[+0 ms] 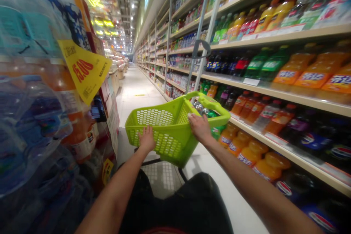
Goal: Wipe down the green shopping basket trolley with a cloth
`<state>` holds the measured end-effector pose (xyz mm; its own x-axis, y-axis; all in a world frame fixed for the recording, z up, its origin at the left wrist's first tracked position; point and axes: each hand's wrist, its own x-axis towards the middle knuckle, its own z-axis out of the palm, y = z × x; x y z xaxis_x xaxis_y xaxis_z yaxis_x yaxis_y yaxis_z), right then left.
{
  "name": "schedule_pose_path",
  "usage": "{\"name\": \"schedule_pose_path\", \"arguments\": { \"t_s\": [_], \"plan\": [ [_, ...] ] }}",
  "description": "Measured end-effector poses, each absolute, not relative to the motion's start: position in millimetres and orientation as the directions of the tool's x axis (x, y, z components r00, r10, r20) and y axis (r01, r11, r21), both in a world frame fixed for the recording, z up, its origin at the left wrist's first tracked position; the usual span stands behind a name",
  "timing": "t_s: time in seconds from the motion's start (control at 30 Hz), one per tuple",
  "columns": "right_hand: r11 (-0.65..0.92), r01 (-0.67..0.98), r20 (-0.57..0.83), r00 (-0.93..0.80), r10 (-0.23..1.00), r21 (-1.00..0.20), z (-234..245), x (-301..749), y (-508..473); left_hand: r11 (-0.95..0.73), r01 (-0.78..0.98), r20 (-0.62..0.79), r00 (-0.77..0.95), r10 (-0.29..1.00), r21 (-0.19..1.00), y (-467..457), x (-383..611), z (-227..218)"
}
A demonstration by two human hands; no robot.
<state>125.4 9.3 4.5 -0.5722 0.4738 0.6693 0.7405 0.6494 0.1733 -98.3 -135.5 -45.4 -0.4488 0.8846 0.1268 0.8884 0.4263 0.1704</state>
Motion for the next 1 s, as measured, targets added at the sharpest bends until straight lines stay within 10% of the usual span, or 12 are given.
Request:
{"name": "schedule_pose_path", "arguments": {
  "t_s": [0.5, 1.0],
  "plan": [
    [0.809, 0.577, 0.565, -0.707, 0.426, 0.113, -5, 77, -22, 0.462, 0.860, 0.077, -0.487, 0.870, 0.216, -130, -86, -27],
    [0.881, 0.464, 0.680, -0.617, 0.396, -0.092, -6, 83, -11, -0.054, 0.905, 0.367, -0.116, 0.923, 0.421, -98, -16, 12]
  ]
}}
